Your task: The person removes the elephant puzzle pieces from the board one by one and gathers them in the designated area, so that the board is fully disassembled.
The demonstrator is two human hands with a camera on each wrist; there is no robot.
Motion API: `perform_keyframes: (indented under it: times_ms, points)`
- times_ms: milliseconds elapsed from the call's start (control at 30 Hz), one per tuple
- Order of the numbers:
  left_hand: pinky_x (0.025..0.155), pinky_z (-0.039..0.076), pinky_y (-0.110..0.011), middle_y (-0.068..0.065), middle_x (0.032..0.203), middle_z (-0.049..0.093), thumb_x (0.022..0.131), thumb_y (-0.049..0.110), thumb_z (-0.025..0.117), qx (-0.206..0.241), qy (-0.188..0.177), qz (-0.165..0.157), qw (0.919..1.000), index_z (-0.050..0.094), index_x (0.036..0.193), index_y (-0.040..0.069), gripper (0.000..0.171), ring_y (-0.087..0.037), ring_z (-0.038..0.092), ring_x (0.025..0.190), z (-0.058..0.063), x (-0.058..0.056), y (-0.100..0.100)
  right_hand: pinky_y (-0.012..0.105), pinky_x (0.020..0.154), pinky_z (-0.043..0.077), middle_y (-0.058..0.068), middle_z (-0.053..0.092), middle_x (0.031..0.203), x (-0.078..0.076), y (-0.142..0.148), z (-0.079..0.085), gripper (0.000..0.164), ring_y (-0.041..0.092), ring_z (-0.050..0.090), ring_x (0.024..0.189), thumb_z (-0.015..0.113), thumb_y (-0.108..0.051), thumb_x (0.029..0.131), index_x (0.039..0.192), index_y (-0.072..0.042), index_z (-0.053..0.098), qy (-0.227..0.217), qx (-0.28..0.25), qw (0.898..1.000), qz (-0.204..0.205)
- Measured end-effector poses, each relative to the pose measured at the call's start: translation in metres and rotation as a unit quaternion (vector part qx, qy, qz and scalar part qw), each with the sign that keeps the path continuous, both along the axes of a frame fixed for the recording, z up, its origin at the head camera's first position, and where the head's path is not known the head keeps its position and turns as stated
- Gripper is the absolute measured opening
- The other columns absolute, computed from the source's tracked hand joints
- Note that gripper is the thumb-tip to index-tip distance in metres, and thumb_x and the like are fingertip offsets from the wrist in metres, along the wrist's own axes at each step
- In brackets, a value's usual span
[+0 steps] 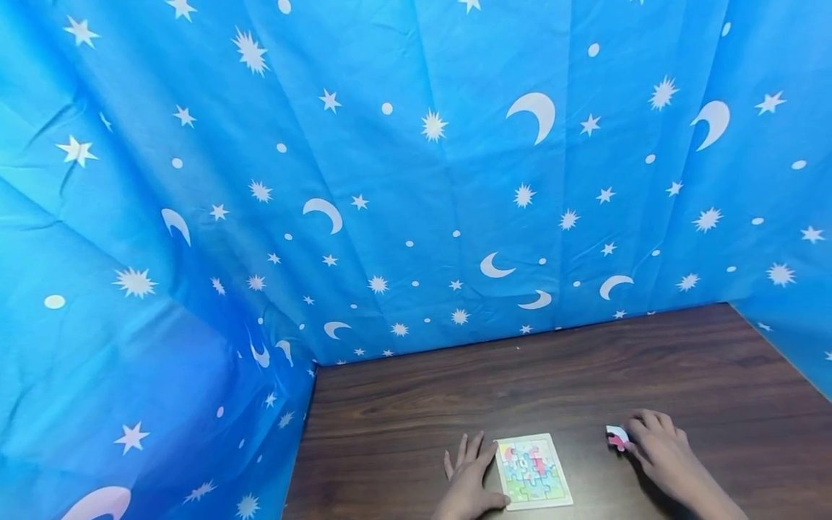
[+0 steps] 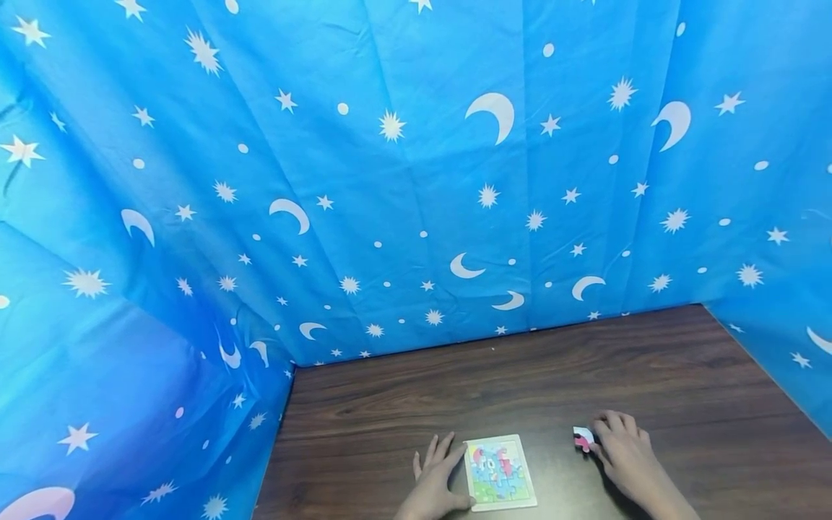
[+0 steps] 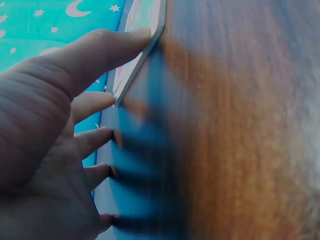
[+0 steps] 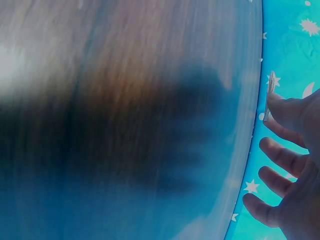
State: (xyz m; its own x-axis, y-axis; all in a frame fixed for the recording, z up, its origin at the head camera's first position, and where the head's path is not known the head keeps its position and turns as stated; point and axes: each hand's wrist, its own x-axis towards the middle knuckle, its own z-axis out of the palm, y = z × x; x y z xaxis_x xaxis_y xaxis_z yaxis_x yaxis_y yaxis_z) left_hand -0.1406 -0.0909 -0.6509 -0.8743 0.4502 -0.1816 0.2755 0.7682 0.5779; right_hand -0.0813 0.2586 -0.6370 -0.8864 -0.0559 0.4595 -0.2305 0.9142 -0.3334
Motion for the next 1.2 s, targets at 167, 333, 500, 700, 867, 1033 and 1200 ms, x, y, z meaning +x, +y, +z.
perform_keyframes:
  times_ms: [167,333,500,700,867,1033,1200]
  points:
    - [0.107,0.022,-0.066,-0.008,0.156,0.040,0.067,0.032,0.091,-0.024,0.023,-0.001,0.9994,0.056,0.146,0.017,0.088,-0.040,0.029,0.143,0.004,0.003,0.002,0.068,0.068,0.041,0.022,0.060,0.105,-0.001,0.008,0.000,0.031,0.050,0.051,0.100,0.083,0.000,0.069,0.095,-0.006,0.066,-0.013,-0.001,1.000,-0.001]
    - [0.090,0.030,-0.049,-0.006,0.153,0.043,0.067,0.033,0.092,-0.035,0.022,0.008,0.9991,0.058,0.145,0.019,0.087,-0.033,0.037,0.130,0.008,0.003,0.006,0.069,0.069,0.041,0.024,0.060,0.105,-0.003,0.016,-0.001,0.030,0.052,0.051,0.101,0.083,-0.002,0.071,0.097,-0.002,0.067,-0.032,0.004,0.999,-0.007]
    - [0.081,0.028,-0.042,-0.005,0.152,0.044,0.065,0.032,0.093,-0.019,0.016,0.019,0.9995,0.059,0.144,0.021,0.086,-0.029,0.036,0.127,0.005,0.003,0.005,0.070,0.070,0.041,0.025,0.059,0.106,-0.006,0.025,-0.003,0.029,0.052,0.050,0.102,0.082,-0.003,0.074,0.099,0.000,0.068,-0.063,0.007,0.998,-0.011]
    - [0.078,0.026,-0.040,-0.006,0.153,0.043,0.064,0.030,0.091,0.004,0.037,0.018,0.9992,0.058,0.144,0.020,0.087,-0.031,0.034,0.128,0.002,0.004,0.000,0.071,0.070,0.041,0.024,0.058,0.105,-0.010,0.034,-0.004,0.027,0.052,0.049,0.103,0.081,-0.003,0.077,0.100,0.003,0.067,-0.081,0.017,0.996,-0.010]
    - [0.077,0.025,-0.039,-0.007,0.154,0.042,0.063,0.028,0.089,0.010,0.031,0.015,0.9994,0.057,0.146,0.017,0.089,-0.031,0.033,0.129,0.004,0.005,-0.001,0.072,0.071,0.040,0.023,0.058,0.104,-0.010,0.037,-0.005,0.026,0.053,0.048,0.103,0.080,-0.004,0.078,0.100,0.002,0.067,-0.101,0.026,0.995,-0.005]
    - [0.078,0.025,-0.039,-0.005,0.153,0.042,0.062,0.027,0.088,0.005,0.034,0.015,0.9993,0.057,0.146,0.018,0.090,-0.030,0.033,0.129,0.005,0.005,-0.001,0.070,0.068,0.041,0.017,0.058,0.100,-0.007,0.036,-0.009,0.028,0.051,0.051,0.100,0.082,-0.003,0.074,0.098,-0.002,0.067,-0.071,0.038,0.997,0.014]
    - [0.078,0.025,-0.039,-0.005,0.154,0.042,0.061,0.027,0.088,0.006,0.034,0.012,0.9993,0.057,0.146,0.019,0.090,-0.030,0.033,0.130,0.005,0.006,0.000,0.069,0.065,0.042,0.016,0.057,0.099,-0.005,0.034,-0.013,0.033,0.050,0.052,0.098,0.083,-0.003,0.069,0.098,-0.004,0.066,-0.043,0.042,0.998,0.016]
